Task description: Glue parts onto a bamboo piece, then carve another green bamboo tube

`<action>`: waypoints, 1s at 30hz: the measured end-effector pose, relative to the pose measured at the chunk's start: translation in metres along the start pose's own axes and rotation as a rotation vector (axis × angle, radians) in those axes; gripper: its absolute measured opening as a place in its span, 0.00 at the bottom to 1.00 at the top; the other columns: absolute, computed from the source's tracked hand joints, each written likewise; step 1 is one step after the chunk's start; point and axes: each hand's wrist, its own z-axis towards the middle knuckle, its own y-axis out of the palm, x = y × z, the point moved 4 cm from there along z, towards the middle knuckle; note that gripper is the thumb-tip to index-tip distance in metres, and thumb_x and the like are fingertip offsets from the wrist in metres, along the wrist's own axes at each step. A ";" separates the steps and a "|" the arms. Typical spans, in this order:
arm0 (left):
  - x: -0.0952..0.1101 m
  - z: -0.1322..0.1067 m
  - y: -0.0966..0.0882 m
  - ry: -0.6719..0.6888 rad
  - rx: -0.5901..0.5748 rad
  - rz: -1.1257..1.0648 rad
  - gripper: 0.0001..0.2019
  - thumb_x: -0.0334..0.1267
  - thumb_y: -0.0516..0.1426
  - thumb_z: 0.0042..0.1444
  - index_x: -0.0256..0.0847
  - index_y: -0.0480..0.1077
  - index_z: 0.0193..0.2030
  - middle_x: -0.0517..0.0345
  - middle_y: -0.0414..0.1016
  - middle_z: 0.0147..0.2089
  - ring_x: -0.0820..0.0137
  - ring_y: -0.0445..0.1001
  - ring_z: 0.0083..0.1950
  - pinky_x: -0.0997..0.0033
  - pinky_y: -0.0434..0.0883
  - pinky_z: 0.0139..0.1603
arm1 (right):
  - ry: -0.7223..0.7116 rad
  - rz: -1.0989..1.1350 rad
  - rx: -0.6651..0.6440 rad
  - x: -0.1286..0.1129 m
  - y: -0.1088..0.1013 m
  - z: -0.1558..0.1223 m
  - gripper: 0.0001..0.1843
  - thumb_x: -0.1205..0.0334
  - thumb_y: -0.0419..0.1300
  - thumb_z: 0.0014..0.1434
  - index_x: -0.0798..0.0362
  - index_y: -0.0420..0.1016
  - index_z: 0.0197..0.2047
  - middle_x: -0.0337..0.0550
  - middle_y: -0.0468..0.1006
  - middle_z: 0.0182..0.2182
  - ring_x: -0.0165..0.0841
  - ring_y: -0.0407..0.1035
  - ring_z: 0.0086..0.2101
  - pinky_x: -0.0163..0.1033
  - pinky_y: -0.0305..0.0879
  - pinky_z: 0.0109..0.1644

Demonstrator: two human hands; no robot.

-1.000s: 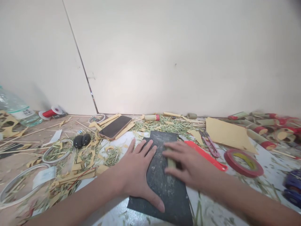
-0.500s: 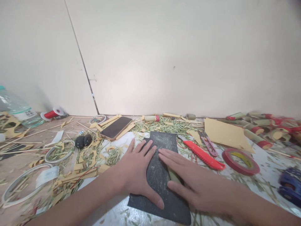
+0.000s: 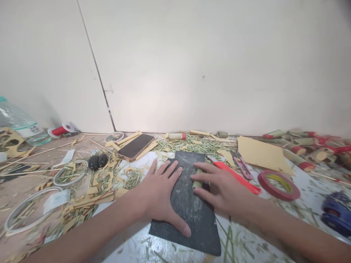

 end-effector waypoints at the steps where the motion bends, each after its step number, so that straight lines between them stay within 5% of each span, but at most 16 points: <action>1: 0.000 0.000 0.000 -0.002 -0.002 0.001 0.61 0.73 0.53 0.37 0.42 0.35 0.71 0.51 0.27 0.73 0.50 0.29 0.73 0.41 0.26 0.68 | -0.050 0.011 -0.043 -0.006 0.004 -0.003 0.21 0.51 0.53 0.62 0.48 0.74 0.54 0.51 0.61 0.64 0.45 0.59 0.60 0.52 0.61 0.59; 4: 0.000 0.000 0.001 -0.001 -0.010 0.003 0.61 0.73 0.52 0.37 0.41 0.33 0.71 0.51 0.26 0.73 0.50 0.28 0.73 0.42 0.25 0.68 | -0.126 0.004 -0.123 -0.015 0.011 -0.008 0.24 0.51 0.52 0.63 0.48 0.69 0.59 0.49 0.58 0.65 0.46 0.51 0.63 0.54 0.57 0.62; 7: 0.001 0.000 0.001 -0.002 -0.012 0.007 0.61 0.73 0.52 0.37 0.40 0.33 0.71 0.50 0.26 0.73 0.49 0.27 0.73 0.42 0.27 0.68 | 0.003 -0.062 0.018 -0.009 0.007 -0.006 0.24 0.54 0.51 0.63 0.54 0.68 0.59 0.53 0.59 0.64 0.47 0.52 0.63 0.57 0.55 0.63; 11: 0.002 0.001 0.002 0.001 -0.011 0.016 0.61 0.73 0.52 0.38 0.40 0.33 0.71 0.50 0.27 0.73 0.50 0.28 0.73 0.41 0.27 0.68 | -0.168 -0.002 -0.050 -0.013 0.011 -0.002 0.20 0.56 0.55 0.61 0.51 0.70 0.55 0.50 0.69 0.58 0.44 0.57 0.61 0.53 0.58 0.61; 15: 0.003 0.000 0.002 -0.006 0.006 0.036 0.60 0.73 0.51 0.38 0.40 0.33 0.71 0.50 0.27 0.73 0.49 0.28 0.73 0.41 0.28 0.68 | -0.005 -0.052 0.067 -0.006 0.005 0.000 0.19 0.53 0.54 0.62 0.54 0.70 0.52 0.53 0.64 0.61 0.45 0.61 0.58 0.54 0.60 0.59; 19: 0.004 0.000 0.002 -0.019 0.002 0.034 0.60 0.73 0.51 0.38 0.40 0.33 0.71 0.49 0.28 0.73 0.48 0.29 0.73 0.40 0.28 0.68 | -0.215 -0.009 -0.073 -0.013 0.012 -0.001 0.20 0.50 0.52 0.63 0.51 0.73 0.52 0.49 0.60 0.64 0.45 0.54 0.62 0.50 0.58 0.62; 23: 0.005 0.000 0.001 -0.013 0.003 0.031 0.60 0.73 0.51 0.39 0.39 0.33 0.71 0.50 0.27 0.73 0.50 0.28 0.73 0.40 0.26 0.68 | 0.008 -0.091 0.050 0.000 0.009 0.002 0.24 0.48 0.50 0.64 0.46 0.70 0.59 0.53 0.56 0.65 0.49 0.58 0.60 0.56 0.60 0.59; 28: 0.005 0.000 0.001 -0.019 -0.002 0.022 0.60 0.73 0.51 0.38 0.39 0.34 0.71 0.50 0.28 0.73 0.50 0.29 0.73 0.40 0.26 0.68 | -0.164 -0.069 0.024 -0.009 0.011 -0.001 0.21 0.52 0.56 0.61 0.43 0.71 0.57 0.51 0.64 0.61 0.47 0.62 0.57 0.53 0.65 0.55; 30: 0.005 0.000 0.001 -0.020 0.004 0.028 0.60 0.73 0.51 0.39 0.38 0.35 0.71 0.50 0.27 0.73 0.50 0.28 0.73 0.40 0.25 0.68 | -0.077 -0.076 0.093 -0.005 0.007 0.001 0.21 0.53 0.58 0.60 0.47 0.72 0.56 0.53 0.69 0.57 0.47 0.66 0.53 0.53 0.65 0.53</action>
